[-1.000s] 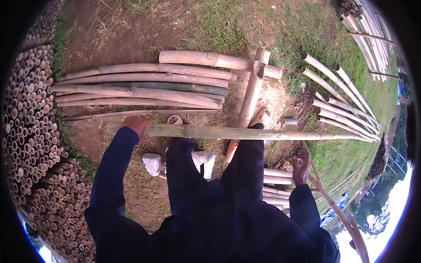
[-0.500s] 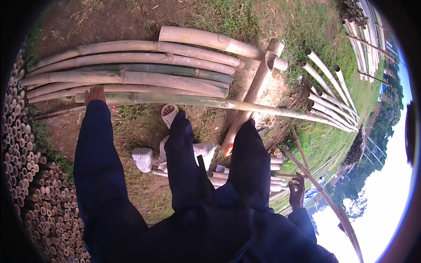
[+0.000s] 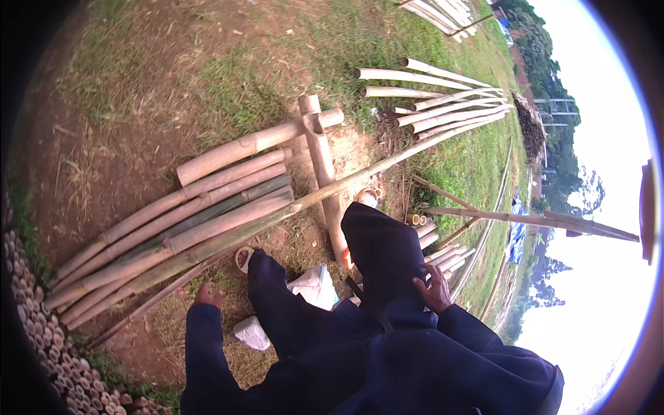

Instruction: The person sits on the ground and uses a hand saw to cut a long bamboo pole into shorter sections. They repeatedly position the pole, saw through it, and set the cut pieces aside.

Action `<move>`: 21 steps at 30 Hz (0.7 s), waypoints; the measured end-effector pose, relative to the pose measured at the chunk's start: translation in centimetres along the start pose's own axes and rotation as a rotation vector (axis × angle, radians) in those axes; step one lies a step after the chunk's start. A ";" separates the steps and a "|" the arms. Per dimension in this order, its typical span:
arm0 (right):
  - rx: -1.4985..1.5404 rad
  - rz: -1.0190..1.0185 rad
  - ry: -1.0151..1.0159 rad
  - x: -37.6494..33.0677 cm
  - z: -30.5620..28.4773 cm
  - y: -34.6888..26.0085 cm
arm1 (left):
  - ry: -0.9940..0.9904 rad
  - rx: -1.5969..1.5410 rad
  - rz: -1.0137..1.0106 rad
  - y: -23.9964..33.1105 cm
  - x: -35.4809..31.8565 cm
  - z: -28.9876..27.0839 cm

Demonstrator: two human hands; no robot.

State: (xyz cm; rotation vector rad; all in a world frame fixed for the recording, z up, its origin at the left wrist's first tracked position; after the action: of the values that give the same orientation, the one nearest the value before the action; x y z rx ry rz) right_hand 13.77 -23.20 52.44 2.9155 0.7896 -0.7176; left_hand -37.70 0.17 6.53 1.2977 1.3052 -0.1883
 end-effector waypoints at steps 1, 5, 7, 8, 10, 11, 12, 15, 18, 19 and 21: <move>0.010 -0.019 0.079 0.0 -1.2 -0.2 | -0.051 -0.094 -0.004 0.2 -0.9 3.3; 0.015 -0.096 0.140 0.2 -4.1 -1.4 | -0.159 -0.121 0.332 12.4 -10.2 8.1; -0.025 -0.273 0.103 0.3 -3.4 -1.3 | -0.116 0.277 0.424 15.4 -14.0 10.2; -0.016 -0.299 0.014 0.2 -2.6 -1.0 | -0.162 0.332 0.463 16.7 -15.7 10.8; -0.059 -0.345 -0.077 -0.8 -1.4 -1.4 | -0.301 0.378 0.536 16.5 -16.3 11.4; -0.086 -0.379 -0.119 -1.1 -0.6 -1.6 | -0.385 0.371 0.571 13.9 -15.7 12.5; -0.113 -0.417 -0.156 -1.3 0.4 -1.8 | -0.471 0.358 0.604 12.5 -15.2 13.5; -0.203 -0.607 -0.360 0.0 3.5 -3.6 | -0.373 0.323 0.783 12.7 -16.0 12.6; -0.321 -0.688 -0.533 0.6 7.8 -2.0 | -0.727 0.390 0.754 14.0 -13.5 16.1; -0.372 -0.715 -0.597 1.0 9.2 -1.1 | -0.794 0.394 0.626 14.4 -13.7 16.3; 0.050 -0.762 -0.548 2.5 15.1 4.1 | -0.757 0.334 0.441 16.0 -13.2 15.8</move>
State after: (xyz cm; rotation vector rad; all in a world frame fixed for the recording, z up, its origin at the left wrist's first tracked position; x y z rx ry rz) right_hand 11.30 -27.93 37.56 2.1800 1.7898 -1.4892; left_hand -21.40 -13.22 21.79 1.5481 0.3401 -0.5404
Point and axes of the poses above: each hand's wrist, its own x-axis towards the middle knuckle, its own z-axis out of the palm, y = z × x, the point moved 5 cm from there along x, towards the middle knuckle
